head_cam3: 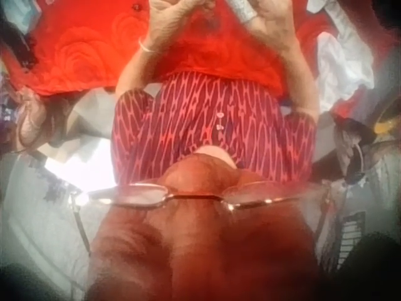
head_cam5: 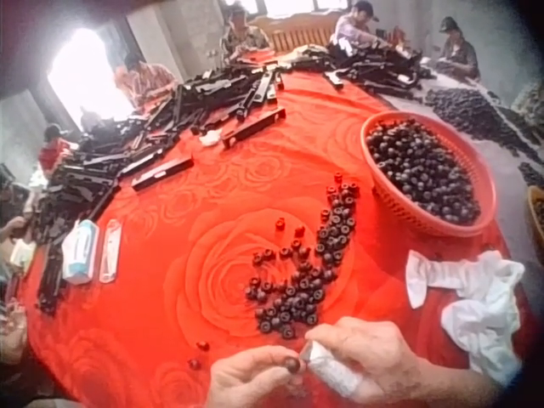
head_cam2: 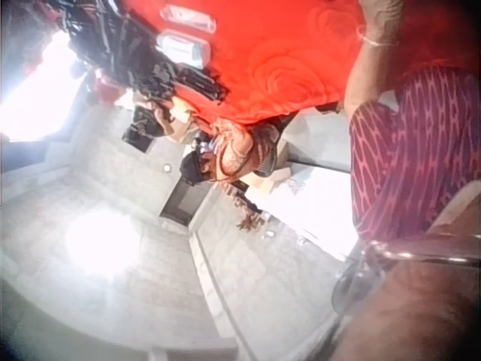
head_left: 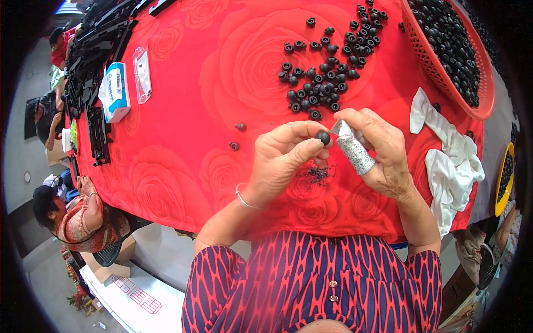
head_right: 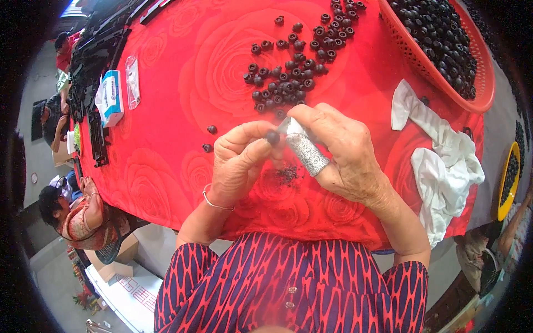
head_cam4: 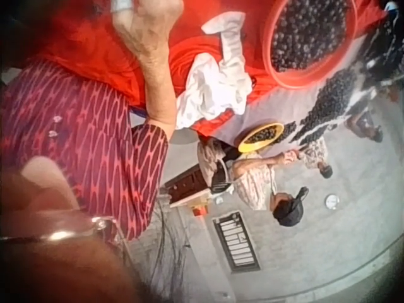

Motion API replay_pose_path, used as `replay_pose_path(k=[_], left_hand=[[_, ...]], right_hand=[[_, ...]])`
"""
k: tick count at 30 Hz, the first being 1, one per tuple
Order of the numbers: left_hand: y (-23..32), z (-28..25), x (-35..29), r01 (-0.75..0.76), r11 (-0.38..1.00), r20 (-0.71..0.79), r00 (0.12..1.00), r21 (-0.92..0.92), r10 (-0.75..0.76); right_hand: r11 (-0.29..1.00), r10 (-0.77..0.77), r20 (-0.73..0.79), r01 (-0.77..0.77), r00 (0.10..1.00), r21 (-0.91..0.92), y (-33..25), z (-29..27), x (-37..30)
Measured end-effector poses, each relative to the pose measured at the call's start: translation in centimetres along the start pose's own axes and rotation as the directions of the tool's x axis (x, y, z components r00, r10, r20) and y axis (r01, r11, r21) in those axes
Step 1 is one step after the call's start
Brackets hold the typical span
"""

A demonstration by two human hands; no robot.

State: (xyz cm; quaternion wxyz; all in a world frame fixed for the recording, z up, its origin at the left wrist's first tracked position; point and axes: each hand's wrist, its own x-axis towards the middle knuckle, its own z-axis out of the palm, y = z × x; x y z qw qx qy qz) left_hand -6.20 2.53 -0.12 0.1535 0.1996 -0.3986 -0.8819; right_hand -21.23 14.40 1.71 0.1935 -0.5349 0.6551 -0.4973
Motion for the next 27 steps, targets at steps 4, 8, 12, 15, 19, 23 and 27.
replay_pose_path(k=[4,8,12,15,19,23,27], left_hand=[[-0.16,-0.1,0.07,0.016,0.999,0.012,1.0,-0.033,-0.015],[-0.14,-0.32,0.17,0.09,0.986,0.033,0.996,-0.139,-0.087],[-0.21,-0.46,0.42,0.152,0.965,0.05,0.988,-0.215,-0.144],[-0.45,-0.68,0.47,0.169,0.952,0.095,0.984,-0.256,-0.149],[-0.25,-0.53,0.47,0.199,0.941,0.086,0.98,-0.274,-0.182],[-0.3,-0.64,0.52,0.196,0.949,0.101,0.979,-0.248,-0.176],[-0.49,-0.62,0.55,0.174,0.95,0.075,0.984,-0.261,-0.159]], right_hand=[[0.999,-0.037,-0.009,0.037,0.999,-0.014,0.37,0.19,0.02],[1.0,-0.017,-0.017,0.016,1.0,-0.007,0.48,0.29,-0.12],[1.0,-0.021,-0.012,0.021,1.0,-0.018,0.73,0.32,-0.2],[1.0,-0.012,-0.008,0.012,1.0,-0.015,0.77,0.34,-0.19],[1.0,0.006,0.004,-0.005,1.0,-0.01,0.79,0.37,-0.24],[0.998,0.05,0.023,-0.049,0.998,-0.029,0.34,0.1,-0.07],[0.998,0.055,0.026,-0.054,0.998,-0.03,0.33,0.21,-0.11]])
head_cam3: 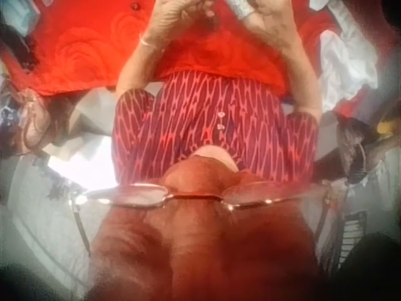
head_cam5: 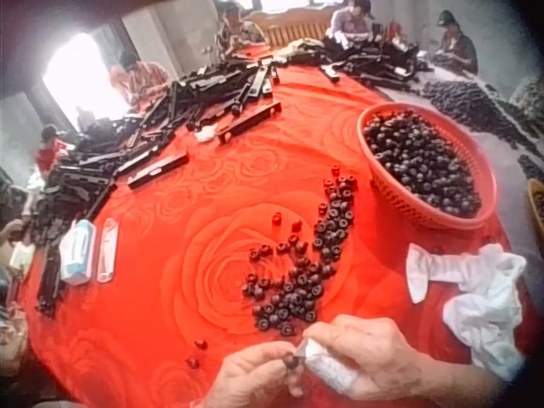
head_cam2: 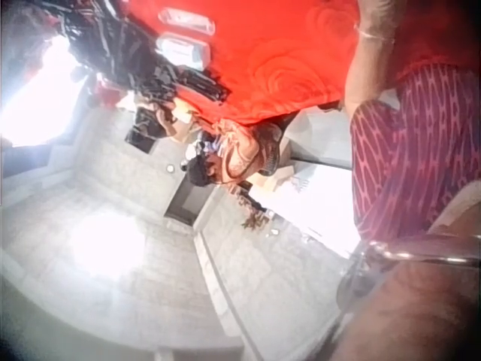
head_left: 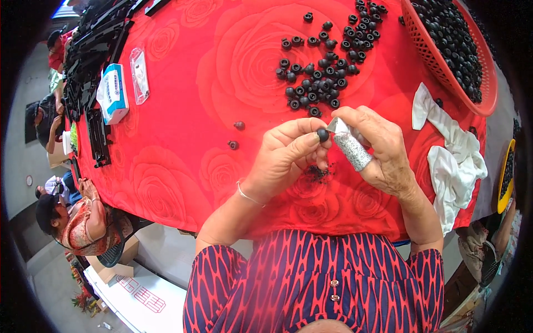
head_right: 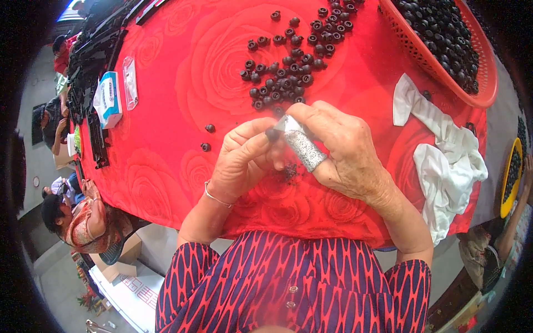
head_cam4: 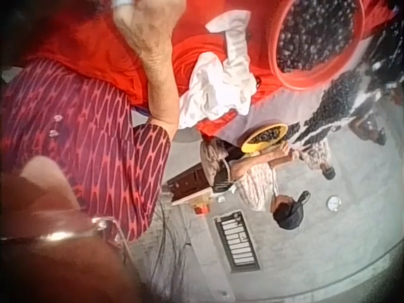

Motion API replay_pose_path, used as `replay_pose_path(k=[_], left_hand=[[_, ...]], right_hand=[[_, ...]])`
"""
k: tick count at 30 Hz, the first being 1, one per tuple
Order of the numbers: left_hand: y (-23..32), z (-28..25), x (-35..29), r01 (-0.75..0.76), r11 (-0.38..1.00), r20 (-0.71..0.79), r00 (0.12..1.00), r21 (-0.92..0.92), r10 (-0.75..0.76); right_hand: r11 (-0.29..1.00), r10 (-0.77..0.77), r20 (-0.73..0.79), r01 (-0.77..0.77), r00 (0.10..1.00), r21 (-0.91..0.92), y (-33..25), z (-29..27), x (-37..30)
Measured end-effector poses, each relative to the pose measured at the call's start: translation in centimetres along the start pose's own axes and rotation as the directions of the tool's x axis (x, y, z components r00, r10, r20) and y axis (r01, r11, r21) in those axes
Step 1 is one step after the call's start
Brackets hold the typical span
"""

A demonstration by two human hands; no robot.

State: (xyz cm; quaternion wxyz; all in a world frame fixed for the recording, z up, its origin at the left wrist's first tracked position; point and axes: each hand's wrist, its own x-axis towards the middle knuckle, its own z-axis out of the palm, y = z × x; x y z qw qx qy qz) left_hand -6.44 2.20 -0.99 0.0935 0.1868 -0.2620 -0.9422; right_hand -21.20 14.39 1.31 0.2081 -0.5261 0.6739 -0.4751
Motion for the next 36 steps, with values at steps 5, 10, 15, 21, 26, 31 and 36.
replay_pose_path(k=[5,10,15,21,26,31,36], left_hand=[[-0.07,-0.09,0.06,-0.01,1.0,0.005,1.0,0.019,0.01],[-0.03,-0.2,0.03,-0.014,1.0,0.005,1.0,0.028,0.014],[0.01,-0.36,0.01,0.032,0.999,0.017,0.999,0.014,-0.032],[0.13,-0.36,0.08,0.065,0.998,0.005,0.998,-0.004,-0.065],[0.1,-0.5,0.07,0.077,0.997,0.0,0.997,-0.007,-0.077],[0.07,-0.41,0.11,0.078,0.997,0.0,0.997,0.007,-0.078],[0.01,-0.48,0.02,0.079,0.997,-0.016,0.997,0.001,-0.079]], right_hand=[[1.0,0.0,-0.013,0.0,1.0,0.03,0.11,0.06,-0.05],[1.0,-0.005,-0.001,0.005,1.0,0.016,0.11,0.15,-0.01],[1.0,0.004,0.005,-0.004,1.0,0.019,0.22,0.09,-0.08],[1.0,0.002,0.021,-0.003,1.0,0.01,0.1,0.05,0.05],[1.0,0.012,0.04,-0.013,0.999,0.019,0.24,0.03,0.02],[1.0,0.001,0.055,-0.002,0.998,0.021,0.18,-0.16,0.05],[1.0,-0.015,0.047,0.014,0.999,0.004,0.43,-0.03,0.0]])
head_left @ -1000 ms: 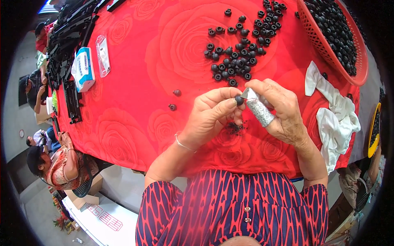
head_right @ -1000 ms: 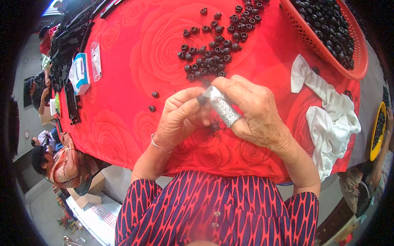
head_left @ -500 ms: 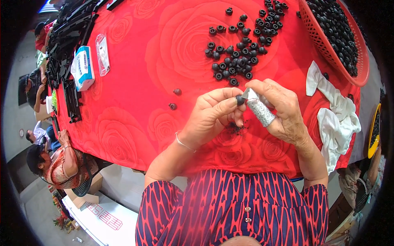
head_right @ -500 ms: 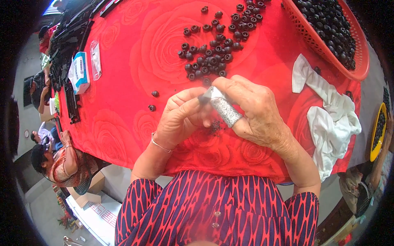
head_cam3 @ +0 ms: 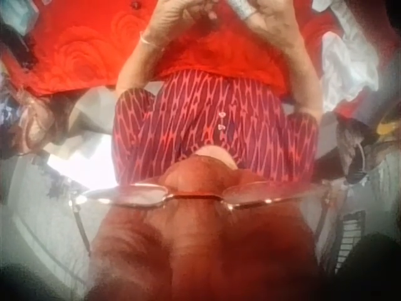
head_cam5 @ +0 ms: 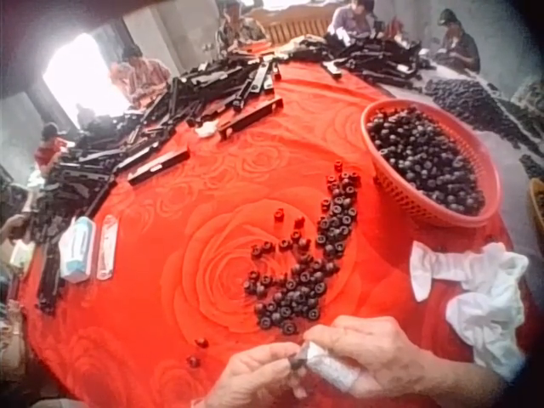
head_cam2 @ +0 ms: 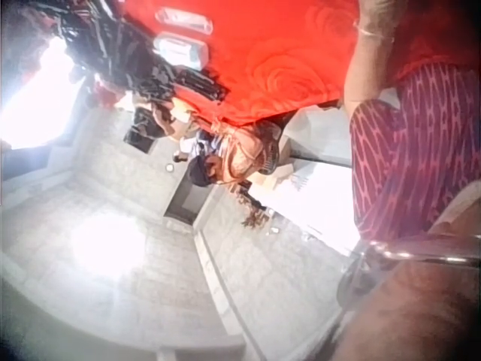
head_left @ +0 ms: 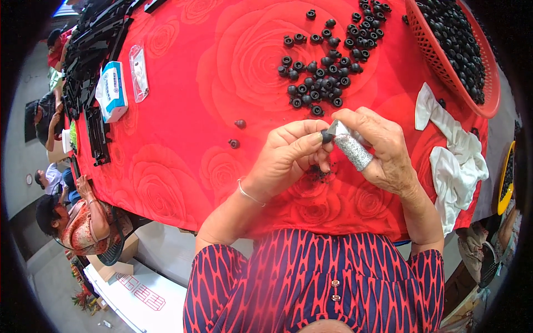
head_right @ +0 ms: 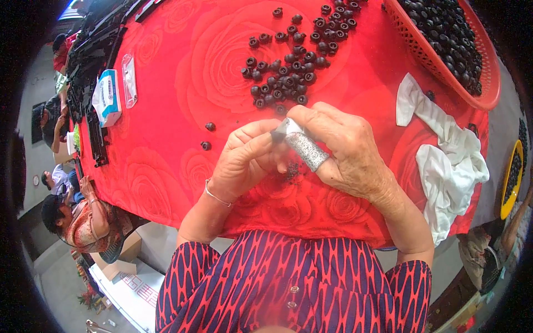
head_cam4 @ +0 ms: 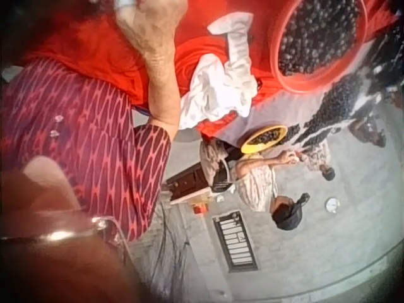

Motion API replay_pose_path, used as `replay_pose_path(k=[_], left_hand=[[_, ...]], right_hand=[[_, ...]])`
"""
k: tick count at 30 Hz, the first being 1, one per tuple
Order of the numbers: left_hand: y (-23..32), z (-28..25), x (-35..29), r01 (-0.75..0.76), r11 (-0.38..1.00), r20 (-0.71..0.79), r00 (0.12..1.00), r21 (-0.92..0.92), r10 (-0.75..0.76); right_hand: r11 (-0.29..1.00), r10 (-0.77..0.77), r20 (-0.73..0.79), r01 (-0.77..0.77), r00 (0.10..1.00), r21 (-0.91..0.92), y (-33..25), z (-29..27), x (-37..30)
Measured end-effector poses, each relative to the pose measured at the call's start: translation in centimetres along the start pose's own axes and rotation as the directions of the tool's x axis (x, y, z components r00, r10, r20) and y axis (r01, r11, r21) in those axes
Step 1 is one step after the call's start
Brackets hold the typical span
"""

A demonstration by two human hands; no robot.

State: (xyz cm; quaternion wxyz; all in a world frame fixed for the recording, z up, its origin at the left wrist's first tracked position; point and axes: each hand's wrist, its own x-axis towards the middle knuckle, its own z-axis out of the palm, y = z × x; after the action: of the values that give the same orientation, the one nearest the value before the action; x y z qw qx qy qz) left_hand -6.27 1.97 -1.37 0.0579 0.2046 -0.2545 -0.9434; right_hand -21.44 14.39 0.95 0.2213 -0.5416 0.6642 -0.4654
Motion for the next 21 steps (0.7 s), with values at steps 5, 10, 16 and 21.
replay_pose_path(k=[5,10,16,21], left_hand=[[-0.17,-0.13,-0.02,-0.001,1.0,0.023,1.0,-0.012,0.001],[-0.38,-0.09,0.0,0.001,0.999,0.009,1.0,-0.035,-0.001],[-0.33,-0.03,0.07,-0.002,1.0,-0.006,1.0,-0.004,0.002],[-0.43,-0.2,0.08,-0.02,1.0,-0.003,1.0,-0.003,0.02]], right_hand=[[1.0,0.017,0.018,-0.017,1.0,0.001,-0.13,-0.15,0.11],[1.0,0.007,0.017,-0.007,1.0,0.003,0.12,-0.25,0.08],[1.0,0.013,0.022,-0.014,1.0,0.015,0.2,-0.2,0.12],[1.0,0.01,0.014,-0.011,1.0,0.007,0.26,-0.13,0.11]])
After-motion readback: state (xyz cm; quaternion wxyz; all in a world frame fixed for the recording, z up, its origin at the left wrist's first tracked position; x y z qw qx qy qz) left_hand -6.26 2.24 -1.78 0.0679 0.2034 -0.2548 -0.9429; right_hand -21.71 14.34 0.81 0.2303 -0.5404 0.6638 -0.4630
